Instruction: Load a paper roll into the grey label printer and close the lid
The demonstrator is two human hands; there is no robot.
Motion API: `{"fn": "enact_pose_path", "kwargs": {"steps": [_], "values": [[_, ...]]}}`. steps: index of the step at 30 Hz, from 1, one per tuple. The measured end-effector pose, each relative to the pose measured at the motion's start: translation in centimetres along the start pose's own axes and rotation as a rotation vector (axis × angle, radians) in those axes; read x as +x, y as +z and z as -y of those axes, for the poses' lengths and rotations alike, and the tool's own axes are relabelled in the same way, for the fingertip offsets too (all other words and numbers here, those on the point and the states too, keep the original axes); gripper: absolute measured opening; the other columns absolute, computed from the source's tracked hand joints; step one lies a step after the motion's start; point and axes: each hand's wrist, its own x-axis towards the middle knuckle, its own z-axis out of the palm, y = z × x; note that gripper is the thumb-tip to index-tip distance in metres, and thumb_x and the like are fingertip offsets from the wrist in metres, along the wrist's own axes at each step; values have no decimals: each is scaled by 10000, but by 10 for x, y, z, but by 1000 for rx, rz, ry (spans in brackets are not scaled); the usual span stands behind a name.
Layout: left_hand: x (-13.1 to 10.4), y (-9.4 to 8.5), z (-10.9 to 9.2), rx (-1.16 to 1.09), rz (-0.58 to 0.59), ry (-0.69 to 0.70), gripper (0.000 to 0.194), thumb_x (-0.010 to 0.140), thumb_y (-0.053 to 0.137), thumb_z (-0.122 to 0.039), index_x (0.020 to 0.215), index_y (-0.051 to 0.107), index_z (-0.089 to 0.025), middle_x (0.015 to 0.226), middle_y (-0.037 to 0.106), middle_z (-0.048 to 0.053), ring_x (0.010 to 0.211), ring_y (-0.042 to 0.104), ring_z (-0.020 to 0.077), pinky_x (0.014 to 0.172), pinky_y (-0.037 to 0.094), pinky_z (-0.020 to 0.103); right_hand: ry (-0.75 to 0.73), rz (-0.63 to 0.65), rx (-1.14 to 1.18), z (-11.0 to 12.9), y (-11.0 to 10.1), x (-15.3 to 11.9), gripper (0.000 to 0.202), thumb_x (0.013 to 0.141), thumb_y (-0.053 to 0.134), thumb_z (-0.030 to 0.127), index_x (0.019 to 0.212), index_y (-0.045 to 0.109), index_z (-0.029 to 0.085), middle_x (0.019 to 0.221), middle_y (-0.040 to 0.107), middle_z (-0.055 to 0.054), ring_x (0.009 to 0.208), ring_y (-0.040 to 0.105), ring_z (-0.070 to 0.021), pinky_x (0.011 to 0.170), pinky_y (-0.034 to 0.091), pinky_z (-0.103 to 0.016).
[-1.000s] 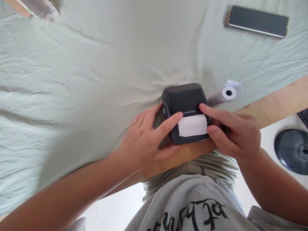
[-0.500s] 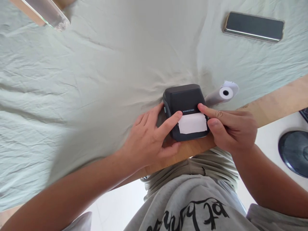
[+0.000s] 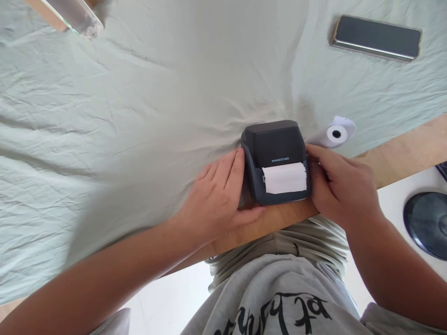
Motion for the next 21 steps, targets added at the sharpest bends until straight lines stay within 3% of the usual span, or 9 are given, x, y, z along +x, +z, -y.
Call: {"fn": "enact_pose_path", "kwargs": {"steps": [2, 8, 14, 21], "values": [[0, -2, 1, -3, 25, -2, 1079, 1058, 818, -642, 1833, 355, -51, 1680, 701, 324, 1471, 777, 474, 1219, 664, 553, -34, 16, -33, 0, 0, 2, 534, 1062, 542, 92, 1498, 823, 223, 1104, 907, -71, 873, 865, -217, 705, 654, -297], [0, -5, -1, -49, 1, -4, 975, 1009, 776, -428, 1805, 381, -26, 1626, 711, 330, 1481, 761, 467, 1214, 693, 576, -111, 85, 16, 1, -8, 8, 460, 1108, 592, 145, 1469, 871, 204, 792, 799, -11, 653, 740, -152, 583, 567, -253], [0, -7, -7, -64, 22, -76, 1051, 915, 807, -367, 1811, 354, -54, 1596, 698, 329, 1455, 746, 494, 1180, 701, 630, -84, 128, 28, -1, -8, 6, 449, 1120, 588, 182, 1454, 887, 214, 799, 804, -25, 642, 719, -156, 583, 554, -264], [0, -9, -11, -32, 40, -107, 1074, 909, 794, -383, 1832, 340, -74, 1558, 717, 304, 1402, 752, 498, 1154, 685, 643, -98, 64, 14, 4, -4, 4, 451, 1101, 602, 170, 1456, 880, 199, 892, 870, -49, 688, 774, -175, 593, 577, -268]]}}
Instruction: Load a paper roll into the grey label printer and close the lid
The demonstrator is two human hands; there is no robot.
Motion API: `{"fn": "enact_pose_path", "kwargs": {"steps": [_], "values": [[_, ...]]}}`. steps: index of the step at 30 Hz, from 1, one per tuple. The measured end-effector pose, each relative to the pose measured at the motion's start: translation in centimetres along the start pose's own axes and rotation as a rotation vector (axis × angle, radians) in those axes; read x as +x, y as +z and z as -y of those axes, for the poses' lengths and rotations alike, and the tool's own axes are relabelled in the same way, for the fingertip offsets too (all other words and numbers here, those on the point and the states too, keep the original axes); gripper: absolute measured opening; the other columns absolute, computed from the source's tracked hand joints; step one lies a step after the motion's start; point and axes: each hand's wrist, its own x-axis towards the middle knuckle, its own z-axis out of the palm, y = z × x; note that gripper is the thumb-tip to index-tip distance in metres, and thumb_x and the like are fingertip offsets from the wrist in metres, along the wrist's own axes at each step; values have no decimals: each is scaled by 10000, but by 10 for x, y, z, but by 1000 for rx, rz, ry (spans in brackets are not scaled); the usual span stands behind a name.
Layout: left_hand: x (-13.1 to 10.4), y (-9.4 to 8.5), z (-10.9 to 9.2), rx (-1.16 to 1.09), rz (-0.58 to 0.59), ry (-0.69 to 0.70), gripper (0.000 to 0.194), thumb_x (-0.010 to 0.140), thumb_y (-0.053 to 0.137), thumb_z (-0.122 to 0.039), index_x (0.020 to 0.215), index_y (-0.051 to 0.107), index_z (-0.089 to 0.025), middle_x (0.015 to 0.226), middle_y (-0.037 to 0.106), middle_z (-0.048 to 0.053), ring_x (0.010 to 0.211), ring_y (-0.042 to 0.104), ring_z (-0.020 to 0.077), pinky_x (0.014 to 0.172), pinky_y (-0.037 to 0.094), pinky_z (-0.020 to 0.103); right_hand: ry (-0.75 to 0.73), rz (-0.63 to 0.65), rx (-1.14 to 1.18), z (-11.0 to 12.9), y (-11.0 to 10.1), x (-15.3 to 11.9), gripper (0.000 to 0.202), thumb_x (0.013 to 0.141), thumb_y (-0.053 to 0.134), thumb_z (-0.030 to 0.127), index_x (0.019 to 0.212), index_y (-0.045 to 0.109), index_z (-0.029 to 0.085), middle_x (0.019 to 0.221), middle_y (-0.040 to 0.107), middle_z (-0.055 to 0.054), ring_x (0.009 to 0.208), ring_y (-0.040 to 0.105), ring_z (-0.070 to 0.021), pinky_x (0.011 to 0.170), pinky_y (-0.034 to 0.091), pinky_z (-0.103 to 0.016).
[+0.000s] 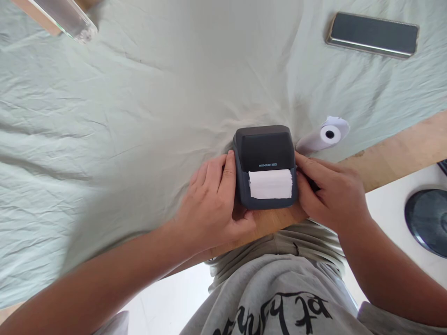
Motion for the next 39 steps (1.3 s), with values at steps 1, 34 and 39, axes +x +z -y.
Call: {"fn": "enact_pose_path", "kwargs": {"steps": [1, 34, 39], "values": [[0, 1, 0, -6, -12, -6, 1081, 918, 801, -407, 1838, 334, -87, 1564, 715, 301, 1422, 744, 504, 1170, 675, 654, 2, 1, -1, 0, 0, 0, 452, 1097, 603, 175, 1455, 879, 199, 895, 873, -53, 689, 777, -184, 589, 580, -275], [0, -1, 12, -27, -59, -10, 1030, 995, 857, -699, 1819, 517, -184, 1678, 736, 258, 1508, 763, 517, 1227, 667, 641, 0, 115, -7, -8, -2, -3, 561, 1090, 579, 189, 1602, 800, 243, 864, 835, -34, 675, 757, -183, 560, 558, -265], [2, -2, 12, -28, -48, 15, 1052, 1009, 869, -693, 1821, 498, -136, 1643, 755, 291, 1478, 788, 517, 1159, 705, 613, -72, 108, 28, -7, -3, 1, 561, 1089, 563, 148, 1601, 782, 217, 923, 861, -42, 672, 766, -175, 537, 532, -262]]}}
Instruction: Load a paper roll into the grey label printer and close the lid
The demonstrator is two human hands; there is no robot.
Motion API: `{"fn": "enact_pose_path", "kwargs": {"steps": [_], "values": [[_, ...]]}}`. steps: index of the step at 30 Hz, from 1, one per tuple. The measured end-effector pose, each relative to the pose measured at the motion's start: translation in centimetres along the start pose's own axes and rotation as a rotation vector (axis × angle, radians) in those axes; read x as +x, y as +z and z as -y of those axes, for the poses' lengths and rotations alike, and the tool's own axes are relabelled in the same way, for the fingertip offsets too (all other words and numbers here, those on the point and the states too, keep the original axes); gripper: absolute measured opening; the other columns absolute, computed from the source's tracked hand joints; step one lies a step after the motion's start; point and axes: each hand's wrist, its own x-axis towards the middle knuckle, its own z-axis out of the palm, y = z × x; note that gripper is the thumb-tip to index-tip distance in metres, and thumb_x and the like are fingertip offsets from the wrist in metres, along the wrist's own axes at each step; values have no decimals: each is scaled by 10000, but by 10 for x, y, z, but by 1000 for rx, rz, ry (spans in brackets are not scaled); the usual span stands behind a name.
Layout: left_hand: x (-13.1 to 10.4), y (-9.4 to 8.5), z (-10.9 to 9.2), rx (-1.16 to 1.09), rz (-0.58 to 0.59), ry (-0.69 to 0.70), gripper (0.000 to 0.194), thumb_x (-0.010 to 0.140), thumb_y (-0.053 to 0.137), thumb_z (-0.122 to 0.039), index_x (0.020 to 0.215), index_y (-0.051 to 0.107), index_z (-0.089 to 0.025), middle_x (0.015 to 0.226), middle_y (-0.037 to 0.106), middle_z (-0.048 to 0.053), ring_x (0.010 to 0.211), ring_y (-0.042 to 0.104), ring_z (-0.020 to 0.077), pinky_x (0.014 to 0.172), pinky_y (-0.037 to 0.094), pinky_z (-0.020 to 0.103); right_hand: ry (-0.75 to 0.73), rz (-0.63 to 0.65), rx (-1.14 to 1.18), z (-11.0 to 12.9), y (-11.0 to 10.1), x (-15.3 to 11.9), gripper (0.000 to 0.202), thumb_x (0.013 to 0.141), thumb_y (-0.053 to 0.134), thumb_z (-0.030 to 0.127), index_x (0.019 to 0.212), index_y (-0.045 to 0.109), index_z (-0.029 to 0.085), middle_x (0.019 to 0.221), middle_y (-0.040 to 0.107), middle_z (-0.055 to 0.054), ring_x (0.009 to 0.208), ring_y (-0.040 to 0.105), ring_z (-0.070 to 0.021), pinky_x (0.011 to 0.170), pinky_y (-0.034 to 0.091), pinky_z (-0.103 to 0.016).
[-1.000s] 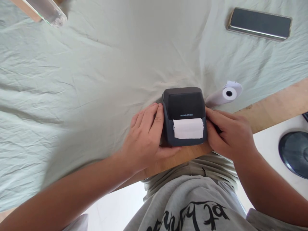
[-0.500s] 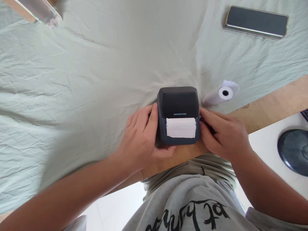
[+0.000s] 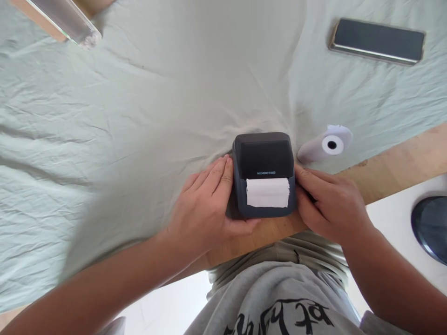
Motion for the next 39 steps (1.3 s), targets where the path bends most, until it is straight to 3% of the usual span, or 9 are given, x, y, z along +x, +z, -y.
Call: {"fn": "enact_pose_path", "kwargs": {"steps": [8, 14, 20, 24, 27, 30, 32, 35, 39], "values": [[1, 7, 3, 9, -2, -11, 971, 973, 867, -644, 1742, 581, -124, 1650, 758, 277, 1488, 786, 501, 1183, 710, 618, 42, 16, -43, -2, 1, -3, 549, 1084, 558, 191, 1579, 795, 217, 889, 851, -46, 689, 774, -204, 556, 534, -286], [0, 3, 8, -186, -29, -126, 1022, 909, 900, -668, 1746, 553, -195, 1645, 775, 231, 1482, 789, 473, 1225, 687, 622, 136, -49, -46, 6, 6, -2, 493, 1091, 568, 219, 1507, 833, 212, 952, 889, -64, 795, 835, -237, 621, 592, -299], [9, -2, 13, -693, -147, -316, 456, 1115, 630, -317, 1568, 671, -287, 1535, 850, 128, 1448, 825, 288, 1164, 726, 474, 171, -108, -50, 8, 14, -7, 482, 1097, 558, 247, 1497, 821, 198, 947, 884, -66, 808, 836, -243, 653, 602, -316], [14, 1, 16, -767, -217, -499, 303, 1111, 690, -333, 1406, 740, -287, 1356, 892, 96, 1297, 864, 260, 1082, 742, 450, 176, -95, -35, 8, 14, -8, 480, 1081, 581, 247, 1497, 818, 219, 944, 880, -65, 797, 827, -249, 641, 595, -324], [17, 2, 14, -786, -249, -542, 221, 1125, 748, -382, 1323, 746, -284, 1225, 894, 59, 1141, 869, 221, 997, 735, 397, 146, -115, -27, 9, 13, -7, 475, 1081, 588, 213, 1497, 815, 206, 950, 883, -63, 783, 825, -236, 626, 587, -312], [22, 0, 10, -840, -293, -571, 273, 1096, 841, -489, 1239, 748, -275, 1084, 876, 30, 1021, 857, 199, 916, 718, 350, 117, -140, -18, 10, 11, -7, 495, 1078, 588, 170, 1524, 800, 217, 974, 890, -54, 778, 823, -224, 625, 594, -303], [24, -1, 8, -875, -297, -589, 348, 1079, 872, -587, 1124, 743, -267, 935, 832, 7, 851, 813, 172, 764, 673, 295, 97, -127, -20, 10, 9, -6, 506, 1076, 585, 152, 1531, 791, 227, 971, 887, -39, 759, 817, -211, 620, 593, -291], [23, -4, 9, -879, -254, -554, 501, 1144, 760, -703, 916, 667, -267, 669, 638, -43, 554, 586, 128, 499, 472, 261, 71, -92, -29, 11, 6, -4, 504, 1077, 570, 136, 1526, 783, 224, 984, 892, -32, 757, 828, -203, 593, 587, -283], [21, -10, 10, -802, -148, -346, 644, 1258, 537, -611, 723, 429, -270, 552, 370, -61, 466, 353, 124, 436, 284, 308, 50, -109, -7, 12, 4, -1, 479, 1069, 574, 107, 1496, 764, 210, 987, 889, -31, 772, 844, -205, 580, 597, -285]]}}
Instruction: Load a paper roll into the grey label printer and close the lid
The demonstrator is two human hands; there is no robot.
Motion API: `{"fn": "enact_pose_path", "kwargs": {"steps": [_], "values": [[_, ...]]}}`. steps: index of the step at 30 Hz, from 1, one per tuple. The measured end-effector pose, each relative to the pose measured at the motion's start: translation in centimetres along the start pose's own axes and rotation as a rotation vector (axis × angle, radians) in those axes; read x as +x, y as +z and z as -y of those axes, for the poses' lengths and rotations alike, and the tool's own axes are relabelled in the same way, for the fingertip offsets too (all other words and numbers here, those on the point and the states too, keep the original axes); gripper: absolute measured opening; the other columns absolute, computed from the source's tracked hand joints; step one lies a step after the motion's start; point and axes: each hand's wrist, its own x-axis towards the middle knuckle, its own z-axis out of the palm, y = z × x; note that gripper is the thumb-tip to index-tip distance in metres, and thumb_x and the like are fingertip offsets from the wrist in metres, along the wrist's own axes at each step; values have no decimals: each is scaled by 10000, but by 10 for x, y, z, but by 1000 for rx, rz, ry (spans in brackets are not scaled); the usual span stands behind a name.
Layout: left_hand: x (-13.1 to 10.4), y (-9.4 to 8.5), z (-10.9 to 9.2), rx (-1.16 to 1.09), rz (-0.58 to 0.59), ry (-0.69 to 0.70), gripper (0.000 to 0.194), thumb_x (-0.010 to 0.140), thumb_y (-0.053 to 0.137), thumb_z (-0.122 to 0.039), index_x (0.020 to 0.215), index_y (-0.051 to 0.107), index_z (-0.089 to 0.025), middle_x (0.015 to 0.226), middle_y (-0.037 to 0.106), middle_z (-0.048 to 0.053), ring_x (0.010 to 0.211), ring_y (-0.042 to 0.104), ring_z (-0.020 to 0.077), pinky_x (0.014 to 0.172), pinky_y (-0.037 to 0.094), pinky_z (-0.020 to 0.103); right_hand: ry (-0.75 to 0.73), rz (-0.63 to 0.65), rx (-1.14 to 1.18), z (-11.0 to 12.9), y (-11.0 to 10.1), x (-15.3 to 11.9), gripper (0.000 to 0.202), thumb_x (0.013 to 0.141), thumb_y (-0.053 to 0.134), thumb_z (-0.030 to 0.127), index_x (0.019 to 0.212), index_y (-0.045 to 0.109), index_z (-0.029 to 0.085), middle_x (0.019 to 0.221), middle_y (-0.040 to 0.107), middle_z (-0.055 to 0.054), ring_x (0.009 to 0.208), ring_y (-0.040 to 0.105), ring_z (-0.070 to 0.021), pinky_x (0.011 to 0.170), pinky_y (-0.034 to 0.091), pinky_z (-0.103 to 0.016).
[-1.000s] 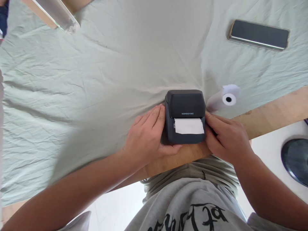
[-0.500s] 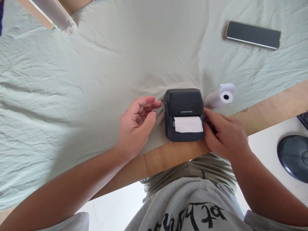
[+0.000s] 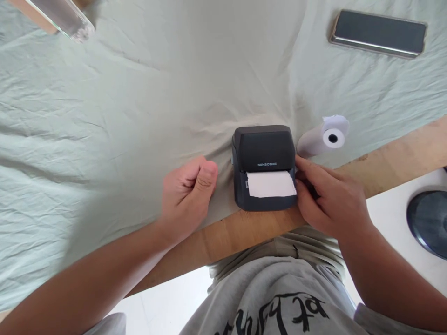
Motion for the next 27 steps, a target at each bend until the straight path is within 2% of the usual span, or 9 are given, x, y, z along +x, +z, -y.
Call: {"fn": "enact_pose_path", "kwargs": {"steps": [2, 4, 7, 13, 15, 18, 21, 23, 27], "values": [[1, -2, -5, 41, 110, 56, 621, 1257, 514, -425, 687, 332, -260, 548, 304, -63, 463, 291, 112, 446, 233, 318, 8, -16, 23, 1, -1, 1, 438, 1056, 592, 88, 1449, 744, 205, 939, 864, -14, 761, 834, -195, 600, 613, -278], [3, -3, -12, 84, 218, 92, 553, 1162, 542, -213, 687, 261, -252, 560, 251, -73, 480, 227, 96, 460, 183, 317, 10, -24, 46, 1, -2, 2, 349, 1048, 607, 80, 1349, 719, 217, 880, 826, 18, 687, 785, -165, 588, 597, -263], [6, -1, -19, 163, 339, 158, 468, 996, 535, -74, 732, 195, -259, 596, 224, -79, 535, 210, 93, 497, 162, 312, 0, -34, 85, 1, -3, 2, 265, 1043, 607, 69, 1220, 675, 254, 842, 787, 55, 597, 697, -127, 551, 549, -247], [4, 2, -15, 237, 393, 230, 426, 1004, 483, -87, 780, 173, -272, 618, 203, -81, 563, 227, 105, 539, 212, 314, -18, -58, 166, 0, 1, 1, 316, 1060, 599, 62, 1251, 703, 290, 874, 786, 56, 657, 719, -131, 581, 566, -253], [3, 2, -14, 254, 401, 243, 426, 1011, 484, -90, 778, 177, -272, 617, 194, -83, 557, 228, 105, 537, 213, 315, -15, -47, 196, 0, -1, 3, 391, 1078, 579, 59, 1356, 717, 297, 896, 792, 54, 657, 717, -121, 571, 559, -240], [1, 1, -13, 273, 412, 256, 424, 1018, 482, -97, 767, 188, -272, 607, 196, -85, 543, 232, 103, 530, 218, 317, -43, 18, 162, 2, -15, 12, 536, 1108, 552, 93, 1595, 666, 285, 848, 765, 63, 586, 663, -102, 507, 492, -230], [1, 0, -13, 289, 415, 257, 420, 1018, 484, -103, 761, 199, -273, 600, 215, -84, 537, 247, 103, 526, 221, 320, -98, 91, 69, 2, -35, 27, 558, 1135, 578, 158, 1676, 646, 275, 770, 732, 66, 525, 603, -106, 492, 450, -262], [2, 0, -13, 295, 413, 255, 417, 1019, 482, -108, 757, 203, -274, 600, 217, -84, 534, 249, 103, 523, 216, 320, -107, 126, 31, 0, -46, 39, 536, 1164, 584, 224, 1692, 652, 282, 825, 781, 32, 593, 672, -139, 562, 508, -301], [2, 1, -12, 292, 413, 251, 412, 1022, 473, -124, 755, 197, -276, 604, 196, -85, 529, 234, 104, 517, 210, 316, -65, 162, 11, -2, -52, 60, 557, 1194, 544, 309, 1748, 594, 287, 1172, 891, -38, 747, 787, -184, 822, 666, -396]]}}
